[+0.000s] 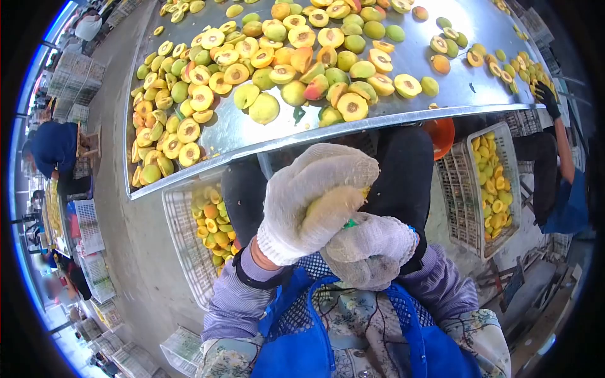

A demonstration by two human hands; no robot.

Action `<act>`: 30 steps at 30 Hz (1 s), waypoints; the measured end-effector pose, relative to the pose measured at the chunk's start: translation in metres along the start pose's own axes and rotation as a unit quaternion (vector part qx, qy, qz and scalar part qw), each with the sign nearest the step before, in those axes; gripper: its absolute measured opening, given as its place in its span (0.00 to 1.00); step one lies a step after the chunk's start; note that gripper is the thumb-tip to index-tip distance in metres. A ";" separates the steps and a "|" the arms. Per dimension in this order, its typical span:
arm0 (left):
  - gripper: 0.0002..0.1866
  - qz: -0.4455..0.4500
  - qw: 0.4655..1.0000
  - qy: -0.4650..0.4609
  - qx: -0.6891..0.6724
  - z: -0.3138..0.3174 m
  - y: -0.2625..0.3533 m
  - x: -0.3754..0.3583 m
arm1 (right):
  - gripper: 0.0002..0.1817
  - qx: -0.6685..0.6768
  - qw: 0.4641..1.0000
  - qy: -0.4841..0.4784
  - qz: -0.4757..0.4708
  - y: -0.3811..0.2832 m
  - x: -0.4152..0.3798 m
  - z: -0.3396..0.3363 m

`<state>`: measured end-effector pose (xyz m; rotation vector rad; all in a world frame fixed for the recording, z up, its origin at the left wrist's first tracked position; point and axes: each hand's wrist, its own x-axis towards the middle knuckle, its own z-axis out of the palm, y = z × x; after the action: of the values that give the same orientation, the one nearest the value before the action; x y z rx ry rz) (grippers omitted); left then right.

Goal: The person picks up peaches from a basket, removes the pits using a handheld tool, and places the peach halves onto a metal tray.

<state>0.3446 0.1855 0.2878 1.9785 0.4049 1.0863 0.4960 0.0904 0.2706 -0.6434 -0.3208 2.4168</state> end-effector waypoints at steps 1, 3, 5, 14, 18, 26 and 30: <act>0.19 -0.158 0.976 -0.008 -0.150 -0.002 0.013 0.002 | 0.13 0.028 0.999 0.027 0.012 0.001 -0.002 0.002; 0.23 -0.319 0.878 0.005 -0.357 0.002 0.015 -0.002 | 0.13 0.052 0.997 0.052 0.027 -0.001 -0.004 0.006; 0.23 -0.343 0.862 0.034 -0.371 0.007 0.014 -0.002 | 0.13 0.028 0.992 0.121 0.020 -0.002 -0.004 0.008; 0.24 -0.283 0.887 -0.009 -0.365 0.004 0.005 -0.007 | 0.16 0.088 0.996 0.003 0.021 0.001 -0.007 -0.003; 0.24 -0.314 0.827 0.086 -0.458 0.014 0.007 -0.007 | 0.16 0.130 0.991 0.024 0.004 0.005 -0.006 -0.004; 0.24 -0.397 0.771 0.137 -0.478 0.012 0.007 -0.006 | 0.15 0.065 0.997 0.044 -0.027 0.018 0.000 -0.017; 0.25 -0.382 0.780 0.122 -0.480 0.012 0.003 -0.006 | 0.14 0.094 0.995 0.026 0.010 0.008 0.002 -0.008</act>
<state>0.3506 0.1733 0.2836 0.6370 0.5670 0.7442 0.4951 0.0858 0.2603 -0.6250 -0.0646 2.4095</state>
